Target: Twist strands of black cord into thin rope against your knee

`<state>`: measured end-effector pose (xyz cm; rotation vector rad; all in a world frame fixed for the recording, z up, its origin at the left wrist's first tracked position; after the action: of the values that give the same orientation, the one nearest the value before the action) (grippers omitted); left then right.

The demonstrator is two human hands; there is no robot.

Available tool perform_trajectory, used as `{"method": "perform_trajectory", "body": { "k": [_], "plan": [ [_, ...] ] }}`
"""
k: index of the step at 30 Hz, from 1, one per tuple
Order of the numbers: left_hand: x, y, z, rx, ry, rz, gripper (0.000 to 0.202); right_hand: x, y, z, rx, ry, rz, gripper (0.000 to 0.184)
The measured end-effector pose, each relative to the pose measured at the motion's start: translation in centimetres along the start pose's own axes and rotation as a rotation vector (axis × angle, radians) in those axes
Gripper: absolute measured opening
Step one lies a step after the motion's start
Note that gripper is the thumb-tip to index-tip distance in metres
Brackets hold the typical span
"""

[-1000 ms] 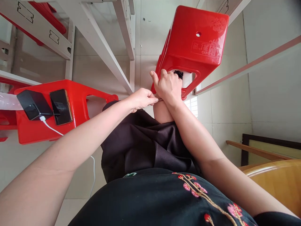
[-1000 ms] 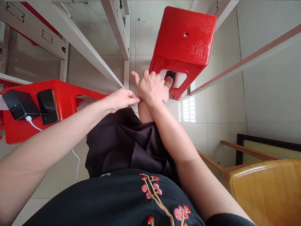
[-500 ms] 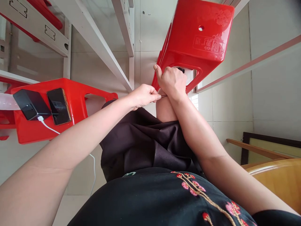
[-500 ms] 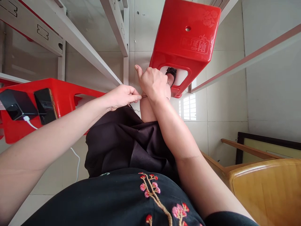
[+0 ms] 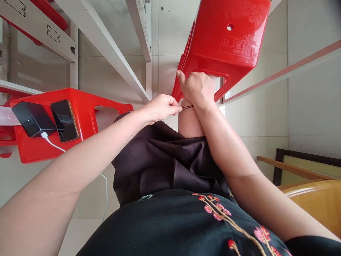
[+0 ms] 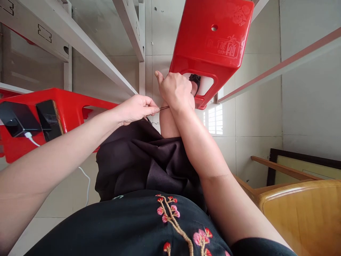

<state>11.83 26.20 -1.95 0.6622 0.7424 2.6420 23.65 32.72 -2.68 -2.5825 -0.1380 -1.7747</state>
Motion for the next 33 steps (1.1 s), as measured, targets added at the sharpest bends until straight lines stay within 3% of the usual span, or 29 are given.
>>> {"method": "perform_trajectory", "body": {
  "k": [4, 8, 11, 13, 16, 20, 24, 27, 31, 33],
  "plan": [
    [-0.3, 0.4, 0.4, -0.038, -0.022, 0.006, 0.012, 0.2, -0.3, 0.2, 0.054, -0.063, -0.034, 0.055],
    [-0.3, 1.4, 1.4, -0.153, -0.070, 0.056, 0.013, 2.4, 1.8, 0.1, 0.341, -0.309, -0.019, 0.035],
    [-0.3, 2.4, 2.1, -0.245, -0.079, 0.070, 0.016, 4.1, 4.8, 0.5, 0.454, -0.579, -0.199, 0.032],
    [-0.6, 2.9, 2.5, -0.284, -0.065, 0.081, 0.015, 4.7, 6.5, 1.3, 0.427, -0.724, -0.370, 0.033],
    [-1.9, 3.6, 2.8, -0.289, -0.025, 0.091, 0.014, 4.9, 8.1, 3.4, 0.280, -0.904, -0.490, 0.026],
    [-4.7, 4.0, 2.3, -0.232, -0.024, 0.060, 0.014, 3.7, 10.0, 7.1, -0.028, -0.884, -0.524, 0.017],
    [-7.4, 5.1, 1.1, -0.155, -0.021, 0.019, 0.015, 2.9, 12.7, 8.6, -0.086, -0.760, -0.512, 0.015],
    [-9.3, 7.0, 0.1, -0.150, -0.021, -0.012, 0.014, 2.8, 16.2, 9.0, -0.166, -0.784, -0.595, 0.015],
    [-12.7, 10.1, -1.1, -0.133, -0.097, -0.273, 0.014, 3.3, 22.1, 9.2, -0.207, -0.788, -0.869, 0.010],
    [-13.4, 10.9, -1.3, -0.125, -0.081, -0.322, 0.013, 3.8, 23.5, 9.5, -0.202, -0.758, -0.897, 0.007]
  ]
}}
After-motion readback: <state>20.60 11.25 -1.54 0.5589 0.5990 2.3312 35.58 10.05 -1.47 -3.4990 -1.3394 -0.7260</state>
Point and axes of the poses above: each hand's wrist, its own y-axis away from the middle knuckle, its own x-axis out of the back of the hand, z = x × y, the point moved 4 cm from there along -y, towards the middle knuckle, and after that the axes turned 1 degree about x, right-handed, at the moved point
